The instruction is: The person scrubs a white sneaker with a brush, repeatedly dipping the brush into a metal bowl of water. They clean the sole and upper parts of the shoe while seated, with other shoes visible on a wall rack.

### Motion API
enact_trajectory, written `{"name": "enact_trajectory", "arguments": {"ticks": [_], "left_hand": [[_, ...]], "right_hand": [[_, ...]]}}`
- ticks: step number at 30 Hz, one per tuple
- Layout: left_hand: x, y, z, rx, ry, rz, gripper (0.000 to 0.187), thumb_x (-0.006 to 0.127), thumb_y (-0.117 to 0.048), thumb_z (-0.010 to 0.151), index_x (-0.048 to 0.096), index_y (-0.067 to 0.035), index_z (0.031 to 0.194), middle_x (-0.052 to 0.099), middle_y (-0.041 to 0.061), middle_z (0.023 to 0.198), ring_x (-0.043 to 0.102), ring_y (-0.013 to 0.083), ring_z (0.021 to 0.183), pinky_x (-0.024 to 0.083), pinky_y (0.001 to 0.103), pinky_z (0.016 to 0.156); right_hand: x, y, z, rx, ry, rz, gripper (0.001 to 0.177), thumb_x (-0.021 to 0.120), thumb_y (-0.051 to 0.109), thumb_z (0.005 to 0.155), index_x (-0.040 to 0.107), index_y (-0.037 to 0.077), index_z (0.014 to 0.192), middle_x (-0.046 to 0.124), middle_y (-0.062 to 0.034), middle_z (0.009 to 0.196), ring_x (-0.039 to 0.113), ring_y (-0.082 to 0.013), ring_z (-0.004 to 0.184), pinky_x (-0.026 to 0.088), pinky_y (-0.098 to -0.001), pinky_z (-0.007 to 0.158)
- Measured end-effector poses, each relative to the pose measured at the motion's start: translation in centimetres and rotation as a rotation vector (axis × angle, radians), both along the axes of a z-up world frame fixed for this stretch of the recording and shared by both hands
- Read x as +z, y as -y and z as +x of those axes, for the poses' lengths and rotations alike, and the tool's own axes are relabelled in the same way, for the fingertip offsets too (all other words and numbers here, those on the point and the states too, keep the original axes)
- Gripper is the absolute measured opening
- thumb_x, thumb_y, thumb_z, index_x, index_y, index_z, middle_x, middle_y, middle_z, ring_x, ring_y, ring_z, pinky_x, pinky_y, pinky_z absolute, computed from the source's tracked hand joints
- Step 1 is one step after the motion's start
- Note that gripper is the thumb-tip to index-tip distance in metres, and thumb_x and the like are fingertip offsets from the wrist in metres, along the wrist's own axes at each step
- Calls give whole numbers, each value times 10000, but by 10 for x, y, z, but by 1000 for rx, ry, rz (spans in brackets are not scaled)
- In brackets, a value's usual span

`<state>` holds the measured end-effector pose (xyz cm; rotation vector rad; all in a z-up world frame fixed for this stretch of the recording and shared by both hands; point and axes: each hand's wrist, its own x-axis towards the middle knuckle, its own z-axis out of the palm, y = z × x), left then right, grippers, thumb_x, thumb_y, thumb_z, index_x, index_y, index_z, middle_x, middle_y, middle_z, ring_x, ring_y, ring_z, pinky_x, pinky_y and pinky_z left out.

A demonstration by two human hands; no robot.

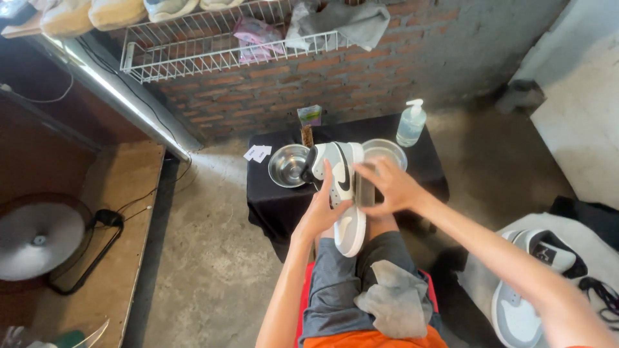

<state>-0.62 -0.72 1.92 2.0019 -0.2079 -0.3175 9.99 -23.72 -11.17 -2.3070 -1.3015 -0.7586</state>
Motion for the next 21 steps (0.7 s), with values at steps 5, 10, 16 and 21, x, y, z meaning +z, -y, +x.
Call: {"name": "enact_trajectory", "arguments": {"ticks": [5,10,16,21], "left_hand": [[8,3,-5,-21,-1,48,1041,658,-219,943,-134,-179,1617,332,337,1563,367,490,1429,432,536,1146],[0,1,1,-22,3,43,1047,658,-236,942,-142,-181,1614,323,357,1557,359,505,1427,420,547,1154],[1,8,-2,-59,12,33,1018,638,-198,955,-138,-185,1614,322,357,1561,342,509,1437,412,557,1156],[-10,0,5,-37,16,30,1051,666,-206,940,-136,-177,1618,296,343,1580,324,486,1452,395,534,1168]], "right_hand": [[4,5,3,73,18,-15,1118,760,795,619,545,109,1475,559,-185,1202,576,-357,1131,490,-446,1001],[13,3,-9,41,26,12,1083,738,779,681,520,103,1498,555,-206,1203,578,-380,1114,486,-471,989],[1,13,6,88,-10,-34,1106,762,740,642,506,142,1536,581,-199,1190,597,-364,1104,496,-462,976],[-12,14,-43,123,-155,23,1146,809,751,586,525,104,1489,577,-196,1191,601,-369,1081,509,-470,947]]}}
